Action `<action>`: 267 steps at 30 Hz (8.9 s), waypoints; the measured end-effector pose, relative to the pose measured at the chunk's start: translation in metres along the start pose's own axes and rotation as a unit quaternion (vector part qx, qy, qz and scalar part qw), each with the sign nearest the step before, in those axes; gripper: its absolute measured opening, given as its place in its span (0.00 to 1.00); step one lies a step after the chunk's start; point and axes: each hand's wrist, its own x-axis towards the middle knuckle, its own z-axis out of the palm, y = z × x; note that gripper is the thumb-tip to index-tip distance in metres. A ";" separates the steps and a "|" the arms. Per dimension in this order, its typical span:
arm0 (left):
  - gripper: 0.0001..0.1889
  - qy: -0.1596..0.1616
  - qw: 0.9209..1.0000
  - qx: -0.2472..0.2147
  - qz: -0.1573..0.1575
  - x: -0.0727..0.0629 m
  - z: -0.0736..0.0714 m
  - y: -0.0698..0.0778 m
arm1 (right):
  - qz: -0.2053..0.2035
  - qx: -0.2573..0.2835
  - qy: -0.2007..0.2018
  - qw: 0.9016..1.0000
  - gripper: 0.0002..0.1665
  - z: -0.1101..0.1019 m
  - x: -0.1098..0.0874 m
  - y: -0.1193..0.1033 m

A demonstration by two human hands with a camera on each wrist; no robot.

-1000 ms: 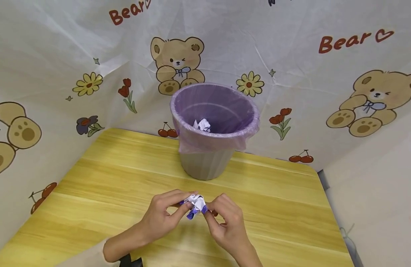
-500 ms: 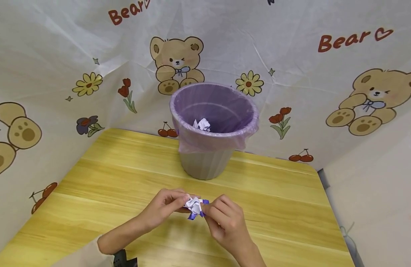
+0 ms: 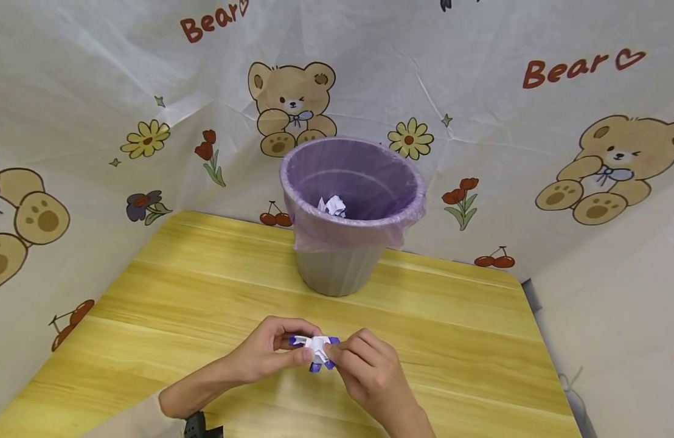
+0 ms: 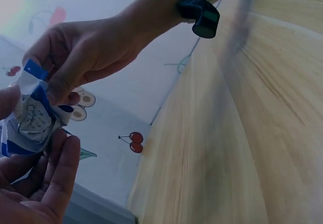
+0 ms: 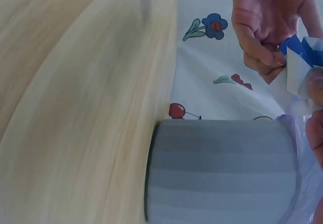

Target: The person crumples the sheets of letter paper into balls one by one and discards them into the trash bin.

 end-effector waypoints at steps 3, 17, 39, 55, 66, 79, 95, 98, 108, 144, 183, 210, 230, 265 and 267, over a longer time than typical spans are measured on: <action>0.15 0.010 1.000 0.006 0.017 -0.001 0.002 -0.002 | 0.002 0.005 0.005 1.000 0.13 0.001 0.002 -0.001; 0.11 0.069 0.988 0.083 0.111 0.001 -0.001 -0.002 | 0.201 0.235 -0.007 0.951 0.21 0.000 -0.011 -0.006; 0.16 0.053 0.970 0.123 0.205 -0.001 0.002 -0.001 | 0.258 0.240 -0.042 0.935 0.31 -0.005 -0.022 -0.005; 0.11 0.046 0.940 0.183 0.284 0.002 0.006 -0.002 | 0.214 0.257 -0.040 0.941 0.13 -0.002 -0.023 -0.003; 0.18 0.112 0.918 0.261 0.277 -0.001 0.011 -0.008 | 0.219 0.172 -0.018 0.960 0.16 0.001 -0.023 -0.001; 0.20 0.141 0.879 0.304 0.340 0.004 0.003 -0.007 | 0.336 0.211 0.008 0.918 0.23 0.009 -0.016 -0.011; 0.09 0.057 0.989 0.096 0.097 -0.002 -0.009 0.008 | 0.240 0.272 -0.016 0.932 0.24 0.003 -0.021 -0.009; 0.09 0.030 0.992 0.068 0.099 -0.003 -0.009 0.004 | 0.217 0.253 -0.016 0.943 0.19 0.002 -0.022 -0.005; 0.06 0.080 0.987 0.068 0.125 -0.004 0.002 -0.009 | 0.229 0.126 0.041 0.964 0.10 0.018 -0.016 -0.013; 0.04 0.094 0.988 -0.012 0.125 0.001 0.007 -0.009 | 0.088 0.041 0.057 0.994 0.17 0.021 -0.012 -0.012; 0.20 0.181 0.878 0.280 0.342 0.009 0.000 -0.003 | 0.226 0.189 0.128 0.947 0.12 0.030 -0.007 -0.012; 0.16 0.167 0.914 0.201 0.310 0.002 0.003 -0.016 | 0.250 0.238 0.078 0.935 0.16 0.023 -0.012 -0.013; 0.16 0.177 0.914 0.165 0.325 0.006 0.003 -0.011 | 0.292 0.224 0.014 0.930 0.22 0.007 -0.006 -0.007; 0.15 0.187 0.937 0.134 0.264 -0.006 0.001 -0.017 | 0.303 0.114 0.193 0.926 0.11 -0.056 0.053 0.091; 0.15 0.187 0.937 0.133 0.264 -0.006 0.001 -0.018 | 0.310 0.091 0.198 0.925 0.13 -0.058 0.057 0.096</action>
